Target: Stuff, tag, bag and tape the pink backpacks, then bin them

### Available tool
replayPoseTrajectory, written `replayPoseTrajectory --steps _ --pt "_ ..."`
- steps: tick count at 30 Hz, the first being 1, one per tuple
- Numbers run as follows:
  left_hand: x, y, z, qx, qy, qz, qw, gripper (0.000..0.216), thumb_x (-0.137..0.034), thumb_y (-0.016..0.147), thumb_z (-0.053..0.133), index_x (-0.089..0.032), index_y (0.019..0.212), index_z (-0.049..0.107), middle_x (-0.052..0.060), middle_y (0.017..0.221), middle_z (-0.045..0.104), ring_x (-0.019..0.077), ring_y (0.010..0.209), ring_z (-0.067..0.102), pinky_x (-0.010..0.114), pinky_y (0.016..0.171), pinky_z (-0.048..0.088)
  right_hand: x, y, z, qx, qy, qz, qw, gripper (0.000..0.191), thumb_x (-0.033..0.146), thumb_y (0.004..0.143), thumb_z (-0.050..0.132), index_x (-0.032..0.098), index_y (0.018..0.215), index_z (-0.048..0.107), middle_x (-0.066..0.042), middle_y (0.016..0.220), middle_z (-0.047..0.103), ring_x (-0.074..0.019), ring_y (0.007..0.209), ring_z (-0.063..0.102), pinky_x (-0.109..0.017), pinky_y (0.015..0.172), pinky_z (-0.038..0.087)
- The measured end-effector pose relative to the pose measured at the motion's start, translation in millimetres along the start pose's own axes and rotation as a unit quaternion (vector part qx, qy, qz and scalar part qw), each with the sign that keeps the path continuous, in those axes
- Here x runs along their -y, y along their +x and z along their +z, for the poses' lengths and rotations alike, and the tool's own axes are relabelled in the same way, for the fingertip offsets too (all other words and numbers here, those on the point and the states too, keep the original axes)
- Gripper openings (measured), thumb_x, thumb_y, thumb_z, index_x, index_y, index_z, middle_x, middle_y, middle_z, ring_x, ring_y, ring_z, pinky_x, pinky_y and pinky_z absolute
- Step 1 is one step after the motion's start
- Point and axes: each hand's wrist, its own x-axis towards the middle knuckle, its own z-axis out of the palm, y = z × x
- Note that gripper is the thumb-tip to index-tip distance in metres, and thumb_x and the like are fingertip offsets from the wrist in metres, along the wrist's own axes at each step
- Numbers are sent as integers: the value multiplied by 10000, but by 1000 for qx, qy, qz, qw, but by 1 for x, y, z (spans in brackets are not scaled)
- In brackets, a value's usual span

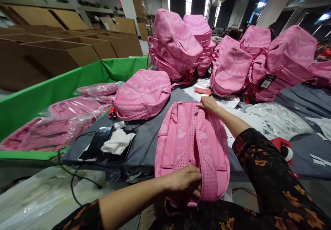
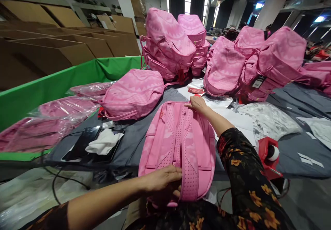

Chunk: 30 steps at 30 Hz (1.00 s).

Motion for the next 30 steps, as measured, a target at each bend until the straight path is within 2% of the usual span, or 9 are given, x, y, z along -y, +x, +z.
replayPoseTrajectory --steps 2,4,5,7,9,13,17,22,30 --pt "-13 -12 -17 -4 67 -5 998 503 -695 805 683 -196 750 684 30 695 660 166 613 597 284 620 489 -1 -3 11 -39 -9 22 999 588 666 986 540 113 1160 635 -238 1209 669 -341 1098 591 -390 895 389" --pt "-37 -14 -52 -127 175 60 974 589 -771 848 569 -194 817 683 38 677 668 172 574 592 306 612 492 2 -9 23 -54 2 62 997 613 671 1007 487 115 1220 630 -225 1245 659 -340 1129 577 -397 917 381" --pt "-52 -10 -75 -242 233 122 934 587 -773 857 540 -203 813 669 47 688 678 186 599 609 325 636 505 3 -12 29 -52 12 76 996 597 657 1022 463 123 1224 638 -210 1229 670 -332 1119 581 -396 920 381" --pt "-83 8 -127 -488 331 235 772 484 -685 911 508 -227 919 664 80 853 726 257 827 679 416 816 540 6 -18 40 -55 34 87 994 537 599 1057 418 140 1180 668 -179 1163 701 -309 1076 597 -389 921 385" --pt "-111 36 -175 -554 348 212 726 367 -573 913 578 -214 959 643 140 1014 722 335 1060 659 502 952 498 6 -23 49 -82 57 84 991 481 536 1077 399 154 1118 689 -156 1097 717 -290 1031 602 -381 922 391" --pt "-136 94 -226 -543 391 147 728 304 -486 927 647 -184 898 646 129 959 712 338 1033 647 487 941 485 1 -27 63 -157 96 78 980 398 488 1054 455 163 1052 687 -148 1055 703 -282 1007 577 -374 908 404" --pt "-120 125 -219 -556 445 251 656 257 -405 894 736 -186 1025 702 137 1127 708 323 1136 602 484 1046 453 3 -36 71 -221 121 74 965 327 491 990 565 184 1028 673 -138 1031 684 -291 1006 550 -398 919 407" --pt "-82 120 -196 -548 513 325 575 342 -314 915 698 -200 1235 659 145 1343 633 304 1277 548 490 1162 418 12 -74 75 -277 153 61 947 279 465 961 598 202 1034 656 -128 1033 677 -300 1007 546 -438 942 429" --pt "-21 106 -193 -479 601 324 552 260 -256 1045 486 -206 1184 700 127 1182 714 265 1165 622 454 1081 487 19 -147 85 -183 149 6 972 190 297 998 542 210 1104 673 -121 1111 715 -305 1060 606 -452 982 455"
